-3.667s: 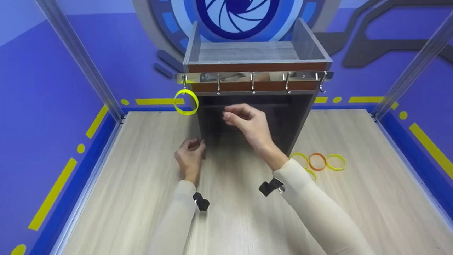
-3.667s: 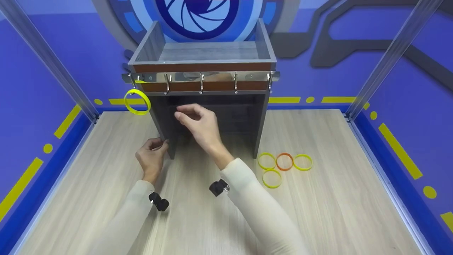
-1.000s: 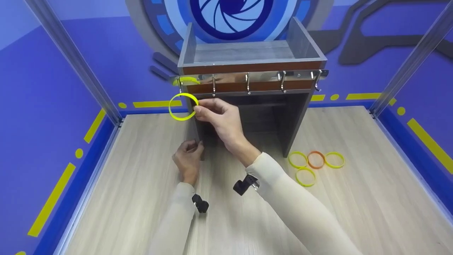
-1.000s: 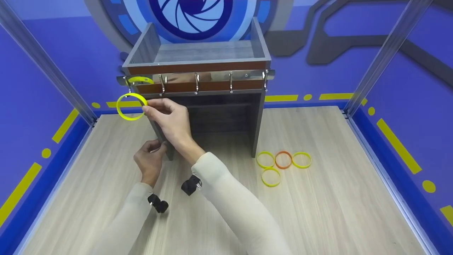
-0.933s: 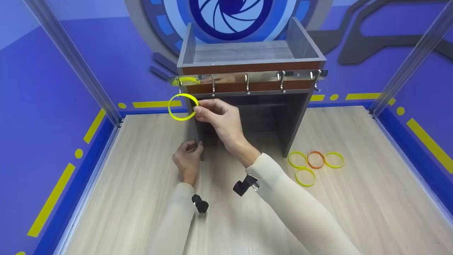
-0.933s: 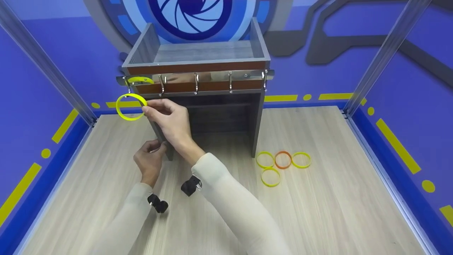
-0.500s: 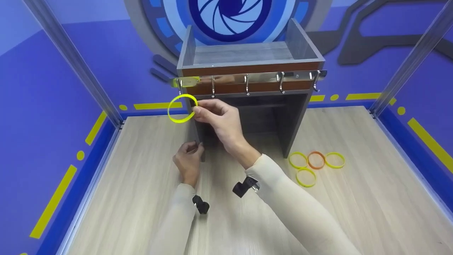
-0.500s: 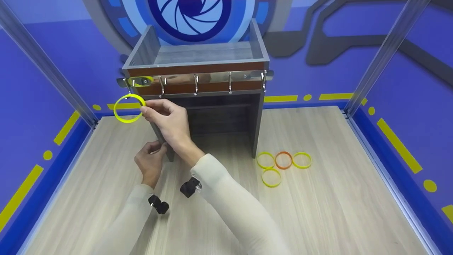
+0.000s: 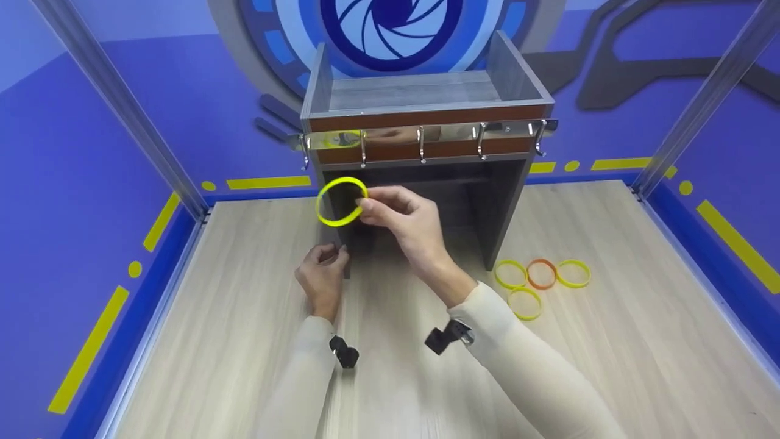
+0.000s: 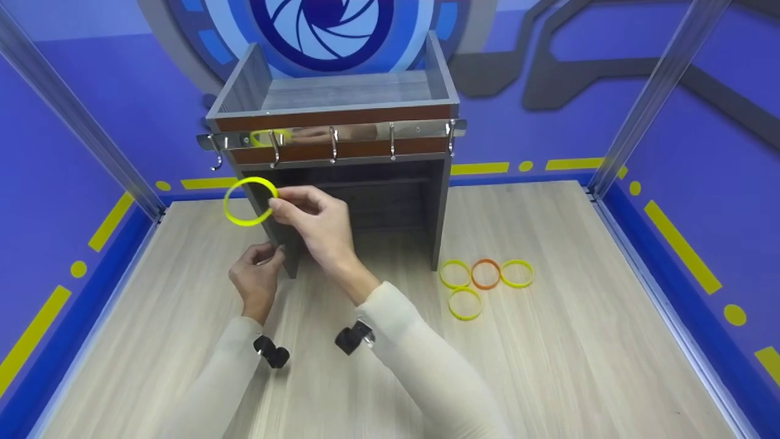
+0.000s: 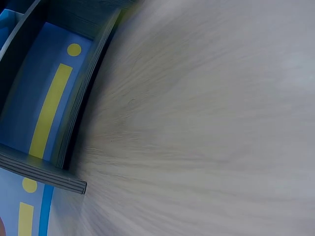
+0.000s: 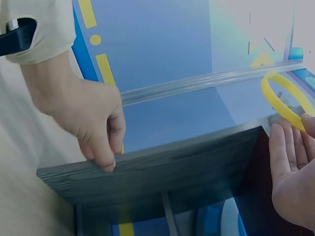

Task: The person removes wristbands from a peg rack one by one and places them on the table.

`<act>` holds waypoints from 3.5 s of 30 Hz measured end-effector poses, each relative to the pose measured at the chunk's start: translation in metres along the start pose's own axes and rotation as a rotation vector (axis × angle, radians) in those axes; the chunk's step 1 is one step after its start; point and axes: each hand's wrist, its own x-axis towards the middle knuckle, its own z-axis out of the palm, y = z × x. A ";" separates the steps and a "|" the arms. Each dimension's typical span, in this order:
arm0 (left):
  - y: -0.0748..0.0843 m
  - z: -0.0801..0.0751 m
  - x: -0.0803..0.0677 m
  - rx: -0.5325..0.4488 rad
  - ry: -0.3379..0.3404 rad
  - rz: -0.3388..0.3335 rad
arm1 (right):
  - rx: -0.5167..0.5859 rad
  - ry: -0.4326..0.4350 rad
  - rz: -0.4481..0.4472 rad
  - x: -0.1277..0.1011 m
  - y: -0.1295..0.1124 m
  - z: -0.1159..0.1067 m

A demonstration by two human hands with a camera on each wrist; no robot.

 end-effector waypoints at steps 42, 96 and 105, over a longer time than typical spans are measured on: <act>0.002 -0.002 -0.002 -0.034 -0.026 -0.110 | -0.130 0.385 0.233 -0.073 0.004 -0.188; 0.000 0.000 0.000 -0.035 -0.019 -0.064 | -0.285 0.524 0.509 -0.154 0.005 -0.339; 0.001 0.001 0.000 -0.055 -0.001 -0.080 | -0.394 0.485 0.602 -0.160 0.007 -0.346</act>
